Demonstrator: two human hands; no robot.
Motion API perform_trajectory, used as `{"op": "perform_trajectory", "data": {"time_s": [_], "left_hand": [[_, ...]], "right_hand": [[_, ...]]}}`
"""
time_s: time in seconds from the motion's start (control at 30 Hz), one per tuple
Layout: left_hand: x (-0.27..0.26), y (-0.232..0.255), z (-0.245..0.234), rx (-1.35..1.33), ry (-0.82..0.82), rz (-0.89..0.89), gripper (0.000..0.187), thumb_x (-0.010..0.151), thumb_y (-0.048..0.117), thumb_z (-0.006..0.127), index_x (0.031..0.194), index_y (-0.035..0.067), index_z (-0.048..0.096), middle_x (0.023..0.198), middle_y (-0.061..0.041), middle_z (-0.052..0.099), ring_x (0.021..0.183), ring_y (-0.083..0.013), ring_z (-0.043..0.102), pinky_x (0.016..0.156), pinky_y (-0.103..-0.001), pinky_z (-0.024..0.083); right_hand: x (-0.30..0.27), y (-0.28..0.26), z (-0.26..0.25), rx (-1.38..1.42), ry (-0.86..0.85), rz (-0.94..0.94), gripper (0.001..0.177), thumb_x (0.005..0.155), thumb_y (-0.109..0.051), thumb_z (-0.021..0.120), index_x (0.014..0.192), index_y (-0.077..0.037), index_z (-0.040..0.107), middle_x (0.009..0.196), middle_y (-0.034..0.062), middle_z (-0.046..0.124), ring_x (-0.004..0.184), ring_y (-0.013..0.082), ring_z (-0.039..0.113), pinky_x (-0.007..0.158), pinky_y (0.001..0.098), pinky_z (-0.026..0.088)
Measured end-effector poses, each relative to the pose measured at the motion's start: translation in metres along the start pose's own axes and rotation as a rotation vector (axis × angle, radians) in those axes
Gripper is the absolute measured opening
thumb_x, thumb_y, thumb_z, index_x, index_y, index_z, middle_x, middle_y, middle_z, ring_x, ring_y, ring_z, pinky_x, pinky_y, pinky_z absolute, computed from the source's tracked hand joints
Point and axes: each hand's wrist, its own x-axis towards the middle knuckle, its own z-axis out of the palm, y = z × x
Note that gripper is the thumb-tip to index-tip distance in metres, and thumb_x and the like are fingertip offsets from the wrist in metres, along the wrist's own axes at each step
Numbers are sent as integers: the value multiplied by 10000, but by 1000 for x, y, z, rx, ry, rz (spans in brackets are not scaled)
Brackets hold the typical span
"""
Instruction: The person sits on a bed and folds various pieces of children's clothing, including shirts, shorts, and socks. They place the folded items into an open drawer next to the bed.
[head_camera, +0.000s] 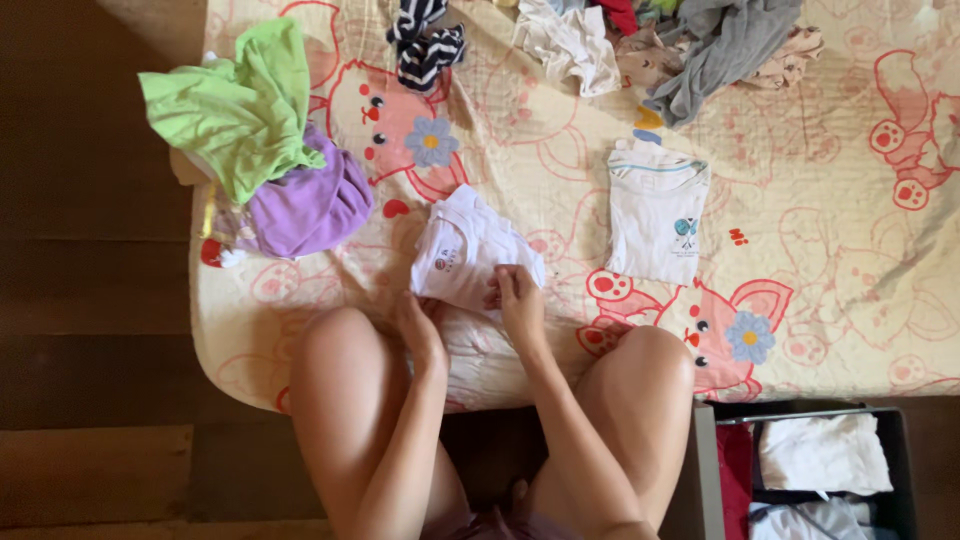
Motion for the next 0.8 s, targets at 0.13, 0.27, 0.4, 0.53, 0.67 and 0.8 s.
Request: {"op": "perform_trajectory", "data": {"time_s": [0.13,0.27,0.4,0.53,0.67,0.8], "left_hand": [[16,25,4,300,199,110,549,1041,409,499,1466,65,446,1407,-42,514,1259,-186,521,1033,-412,449],[32,53,37,880,-9,569,588,982,485,697,1337,20,638,1291,-166,660,1210,-316,612,1058,-486,480],[28,89,84,1407,-131,1118,890,713,554,871,1361,7,602,1316,-213,540,1214,-422,501,980,-567,418],[44,115,108,1415,-359,1198,719,604,528,909,1105,73,666,1267,-206,532,1192,-444,475,974,-602,403],[50,110,95,1458,-571,1234,494,793,401,850,1057,62,607,1209,-179,608,1157,-407,565,974,-528,459],[-2,77,90,1363,-625,1074,460,895,349,802,1115,-7,610,1018,-222,669,917,-399,643,781,-486,506]], "right_hand": [[7,47,4,129,-17,-184,229,1078,-101,454,1230,25,569,1019,98,633,800,151,688,708,303,617],[-5,49,-3,228,-34,-140,248,1054,-57,486,1282,5,560,1117,122,657,895,165,693,797,315,599],[-7,43,-7,511,-63,-88,233,1096,-112,471,1265,15,570,1111,158,689,907,211,710,822,356,599],[-5,50,-9,624,-84,-141,271,1102,-174,460,1255,26,560,1082,177,701,892,244,718,821,383,599],[-7,52,-7,619,-81,-152,287,1123,-189,469,1265,44,557,1099,183,690,923,246,705,839,391,593],[-18,42,-14,507,-73,-27,443,1089,-360,419,1374,-38,521,1201,81,657,1016,203,666,864,369,571]]}}
